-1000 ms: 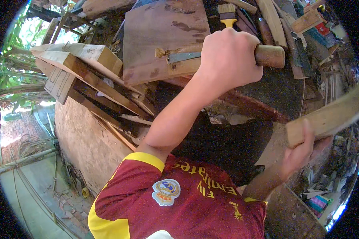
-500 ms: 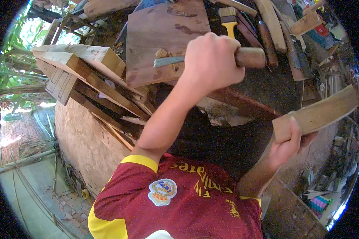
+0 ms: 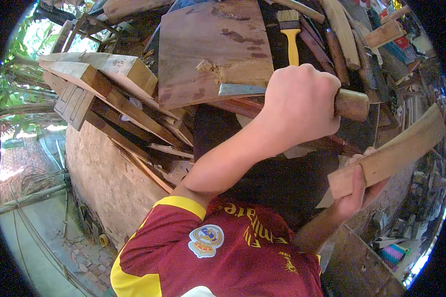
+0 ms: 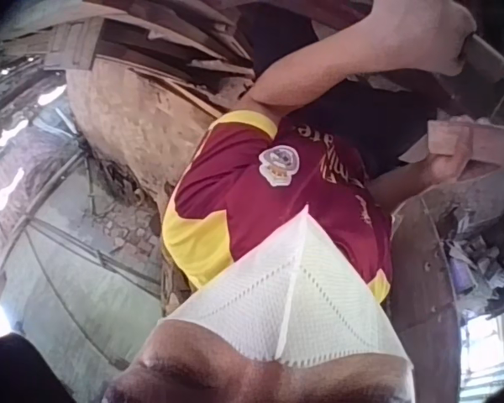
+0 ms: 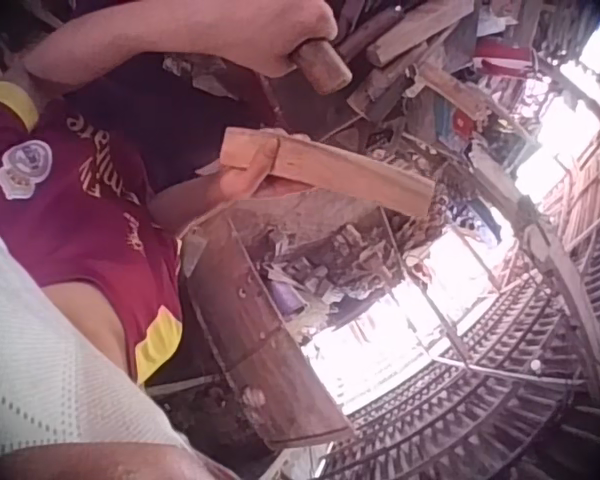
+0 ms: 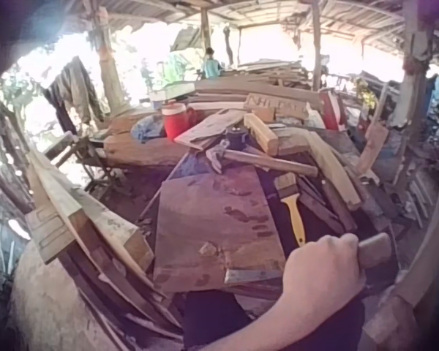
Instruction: The person uses a chisel and mallet to carve a small wooden block, then switches to sanding a larger wooden board with sandpaper. The person holds the chisel with the left hand and strikes it with a mallet in the right hand, then sands the board by hand.
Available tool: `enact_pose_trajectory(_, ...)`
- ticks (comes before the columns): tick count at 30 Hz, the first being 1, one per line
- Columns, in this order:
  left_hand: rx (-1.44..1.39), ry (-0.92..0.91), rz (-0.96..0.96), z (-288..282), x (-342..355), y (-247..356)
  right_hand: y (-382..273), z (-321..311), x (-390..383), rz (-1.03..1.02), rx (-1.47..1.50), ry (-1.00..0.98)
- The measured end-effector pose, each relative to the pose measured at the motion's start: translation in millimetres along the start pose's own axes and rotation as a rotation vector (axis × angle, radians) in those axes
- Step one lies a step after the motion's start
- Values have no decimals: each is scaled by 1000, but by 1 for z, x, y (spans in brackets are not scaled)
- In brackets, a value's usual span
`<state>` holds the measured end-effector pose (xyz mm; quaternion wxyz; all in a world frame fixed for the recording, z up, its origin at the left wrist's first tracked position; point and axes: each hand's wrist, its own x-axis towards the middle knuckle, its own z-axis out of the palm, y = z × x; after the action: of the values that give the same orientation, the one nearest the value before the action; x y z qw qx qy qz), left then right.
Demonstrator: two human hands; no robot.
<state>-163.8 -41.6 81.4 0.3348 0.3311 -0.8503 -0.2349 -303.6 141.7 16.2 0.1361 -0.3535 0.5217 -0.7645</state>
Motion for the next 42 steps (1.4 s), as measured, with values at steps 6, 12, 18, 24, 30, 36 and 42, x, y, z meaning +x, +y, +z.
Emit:
enact_pose_trajectory(6,-7,-10,-20,0,2,2,-13,-24,17,-40,21,-8)
enact_pose_trajectory(12,-11,71,-10,7,1,2,-30,-8,16,-56,-201,245)
enact_pose_trajectory(18,0,39,4,10,4,0,-27,-19,16,-82,-87,99)
enact_pose_trajectory(24,-8,65,-45,5,6,1,-35,-28,29,-22,40,165)
enact_pose_trajectory(30,76,63,-52,7,5,1,20,-40,6,-121,-706,8)
enact_pose_trajectory(36,147,108,-79,0,0,-13,8,-1,8,149,-348,231)
enact_pose_trajectory(42,51,100,-7,8,-4,1,-15,6,15,69,-206,397)
